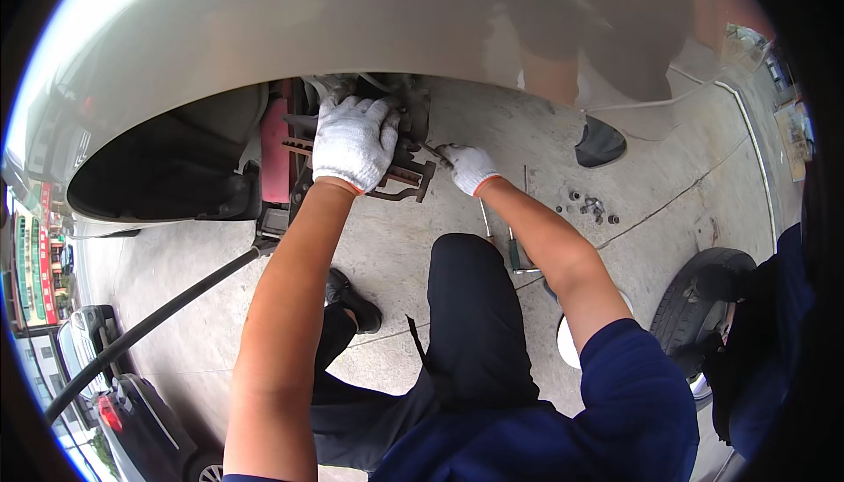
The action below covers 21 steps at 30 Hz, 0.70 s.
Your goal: The person removes the old brake pads from the caliper, opens a new box of brake pads, and compares the new pads with the old ones. The person then places the new brake pads into the caliper assembly.
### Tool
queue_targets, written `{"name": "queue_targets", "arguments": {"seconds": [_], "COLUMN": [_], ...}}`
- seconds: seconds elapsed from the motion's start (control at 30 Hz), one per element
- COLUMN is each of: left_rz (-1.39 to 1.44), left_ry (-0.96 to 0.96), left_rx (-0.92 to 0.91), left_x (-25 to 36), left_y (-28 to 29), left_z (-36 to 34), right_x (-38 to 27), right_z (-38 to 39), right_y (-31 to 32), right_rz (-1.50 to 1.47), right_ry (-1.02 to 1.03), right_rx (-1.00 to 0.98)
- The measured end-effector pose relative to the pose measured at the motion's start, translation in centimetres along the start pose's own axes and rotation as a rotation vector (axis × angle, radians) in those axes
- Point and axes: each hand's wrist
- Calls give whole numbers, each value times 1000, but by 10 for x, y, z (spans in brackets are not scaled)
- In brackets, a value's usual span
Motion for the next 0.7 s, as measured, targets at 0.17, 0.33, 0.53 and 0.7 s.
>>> {"name": "queue_targets", "arguments": {"seconds": [0.17, 0.33, 0.53, 0.7], "left_rz": [-10, 16, 26, 45], "left_ry": [26, 8, 14, 18], "left_rx": [0, 26, -7, 14], "left_x": [-11, -3, -8, 1], "left_y": [-3, -3, 0, -4], "left_z": [10, 3, 8, -5], "right_x": [-27, 5, -13, -15], "right_z": [-9, -5, -1, 6], "right_y": [-22, -30, 5, 74], "right_rz": [-44, -33, -215, -108], "right_ry": [13, 126, -114, -233], "right_rx": [148, 301, -39, -304]}}
Point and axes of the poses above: each hand's wrist, its own z-axis away from the middle knuckle, its own y-axis out of the back of the hand, x = y × z, and after that the axes turned 9 degrees about -z, right-handed
